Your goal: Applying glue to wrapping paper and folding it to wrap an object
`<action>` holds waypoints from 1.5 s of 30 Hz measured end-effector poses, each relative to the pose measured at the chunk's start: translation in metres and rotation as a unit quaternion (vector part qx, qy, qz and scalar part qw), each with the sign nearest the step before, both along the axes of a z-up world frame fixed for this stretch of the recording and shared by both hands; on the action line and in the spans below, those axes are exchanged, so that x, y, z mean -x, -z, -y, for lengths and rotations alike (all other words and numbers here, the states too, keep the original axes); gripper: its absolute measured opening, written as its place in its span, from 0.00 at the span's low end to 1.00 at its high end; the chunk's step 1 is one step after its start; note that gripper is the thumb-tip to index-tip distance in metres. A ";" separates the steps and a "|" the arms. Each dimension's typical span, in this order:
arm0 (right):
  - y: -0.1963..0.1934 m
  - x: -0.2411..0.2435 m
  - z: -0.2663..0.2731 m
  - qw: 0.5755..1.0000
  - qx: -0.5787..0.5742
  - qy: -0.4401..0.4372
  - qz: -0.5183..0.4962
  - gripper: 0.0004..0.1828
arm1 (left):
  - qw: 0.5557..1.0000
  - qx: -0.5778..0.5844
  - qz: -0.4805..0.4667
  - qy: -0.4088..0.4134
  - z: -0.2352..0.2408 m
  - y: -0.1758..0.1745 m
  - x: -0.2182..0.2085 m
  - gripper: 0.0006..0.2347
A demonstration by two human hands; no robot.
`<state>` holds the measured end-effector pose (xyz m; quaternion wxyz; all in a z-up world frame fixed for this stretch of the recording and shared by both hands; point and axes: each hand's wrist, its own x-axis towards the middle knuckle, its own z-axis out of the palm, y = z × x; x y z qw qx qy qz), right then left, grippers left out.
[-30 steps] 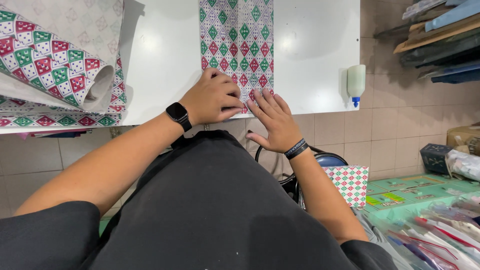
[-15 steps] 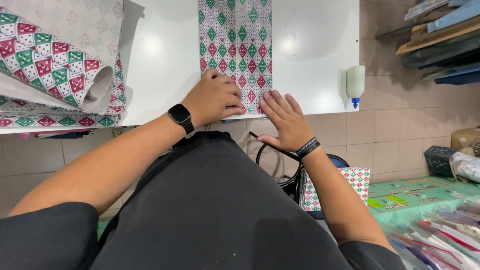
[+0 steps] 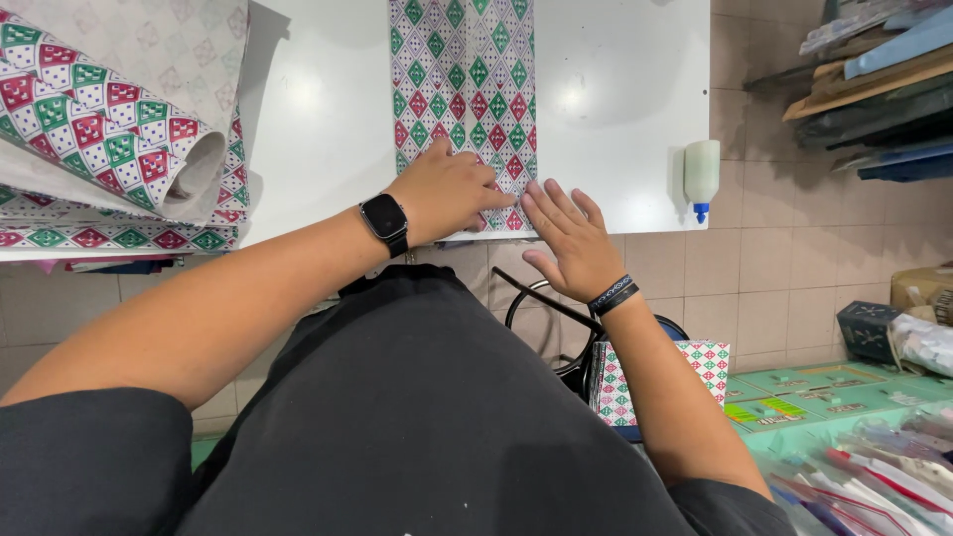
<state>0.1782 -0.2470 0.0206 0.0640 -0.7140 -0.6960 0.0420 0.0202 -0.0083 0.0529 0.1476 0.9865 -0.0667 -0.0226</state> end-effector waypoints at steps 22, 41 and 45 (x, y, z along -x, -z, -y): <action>-0.007 -0.063 -0.097 0.996 0.049 0.065 -0.045 0.32 | 1.000 -0.012 0.009 0.018 0.007 0.036 -0.019 0.15; -0.012 -0.109 -0.195 0.995 -0.014 0.079 -0.059 0.31 | 0.999 -0.009 -0.022 0.030 0.004 0.035 -0.021 0.12; -0.015 -0.112 -0.204 0.995 0.003 0.085 -0.047 0.34 | 0.999 -0.005 -0.026 0.028 0.004 0.033 -0.020 0.15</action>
